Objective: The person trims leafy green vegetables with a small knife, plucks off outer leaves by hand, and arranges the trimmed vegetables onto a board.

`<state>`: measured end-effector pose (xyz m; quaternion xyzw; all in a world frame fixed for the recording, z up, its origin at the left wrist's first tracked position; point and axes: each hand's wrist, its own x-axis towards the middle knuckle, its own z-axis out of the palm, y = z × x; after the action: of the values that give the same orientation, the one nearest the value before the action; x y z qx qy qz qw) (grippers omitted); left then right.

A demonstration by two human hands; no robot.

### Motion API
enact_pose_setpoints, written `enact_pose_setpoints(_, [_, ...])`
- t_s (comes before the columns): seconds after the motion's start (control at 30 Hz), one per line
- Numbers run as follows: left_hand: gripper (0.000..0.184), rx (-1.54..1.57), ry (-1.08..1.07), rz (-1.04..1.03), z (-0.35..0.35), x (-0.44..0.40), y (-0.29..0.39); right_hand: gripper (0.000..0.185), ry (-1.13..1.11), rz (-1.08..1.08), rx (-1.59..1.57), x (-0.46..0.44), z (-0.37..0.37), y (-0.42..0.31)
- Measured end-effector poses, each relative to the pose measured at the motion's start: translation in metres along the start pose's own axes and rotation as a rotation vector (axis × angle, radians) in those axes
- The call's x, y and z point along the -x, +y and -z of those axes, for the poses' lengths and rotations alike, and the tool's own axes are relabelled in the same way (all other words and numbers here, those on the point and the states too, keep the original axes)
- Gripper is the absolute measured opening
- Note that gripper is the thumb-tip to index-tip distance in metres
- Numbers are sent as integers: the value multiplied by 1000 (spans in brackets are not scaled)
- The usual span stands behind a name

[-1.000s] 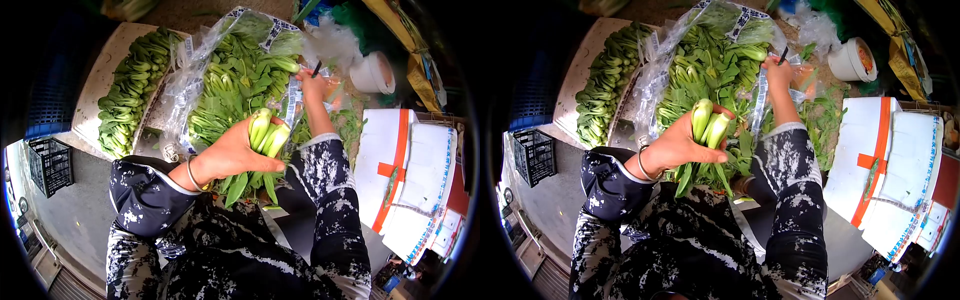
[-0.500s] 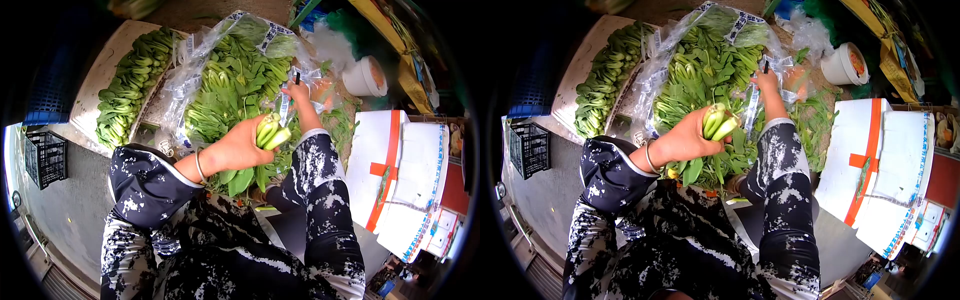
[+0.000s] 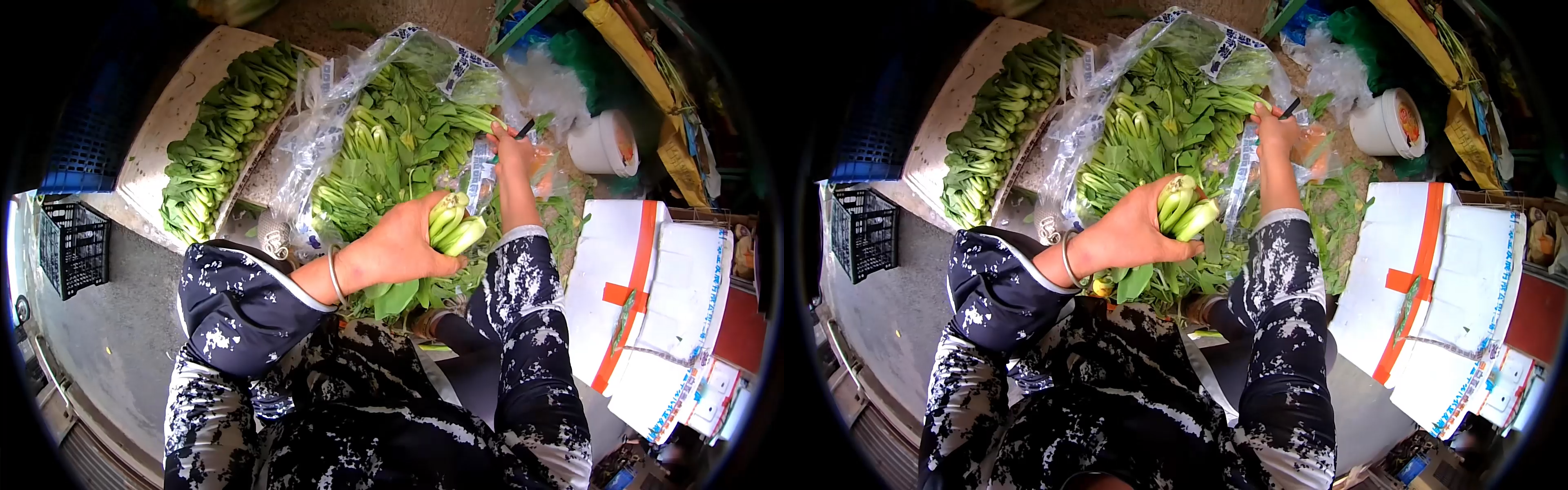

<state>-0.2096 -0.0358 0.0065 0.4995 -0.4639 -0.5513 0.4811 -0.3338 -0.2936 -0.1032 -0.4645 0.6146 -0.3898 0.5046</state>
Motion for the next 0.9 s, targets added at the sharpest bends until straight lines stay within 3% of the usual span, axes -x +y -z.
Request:
enact_pose_setpoints(0.13, [42,-20,25,11,0,3,-6,33,54,274,76,18,17,-24])
enact_pose_setpoints(0.23, [39,-22,65,1,-1,6,-2,37,-9,618,297,60,48,-52])
enact_pose_setpoints(0.33, [40,-60,141,-83,-4,2,-12,33,-261,513,448,155,75,-88])
enact_pose_setpoints(0.37, [42,-127,184,-285,-6,0,-13,31,-328,519,456,176,83,-84])
enact_pose_setpoints(0.4, [42,-172,168,-338,-8,-1,-11,31,-370,487,370,196,87,-79])
enact_pose_setpoints(0.47, [42,107,29,-167,-16,-2,-16,30,-397,446,271,219,94,-68])
enact_pose_setpoints(0.57, [45,162,-31,-62,-19,-1,-8,34,-545,313,132,224,103,-57])
enact_pose_setpoints(0.67, [45,196,9,-17,-21,-3,-11,39,-661,255,110,224,112,-61])
enact_pose_setpoints(0.7, [46,211,-4,-15,-22,-5,-11,46,-704,366,61,224,110,-60])
enact_pose_setpoints(0.8, [46,157,-20,16,-21,-9,-8,47,-779,249,69,222,120,-58])
enact_pose_setpoints(0.9, [44,181,-46,23,-23,-15,-10,46,-757,275,136,223,123,-56])
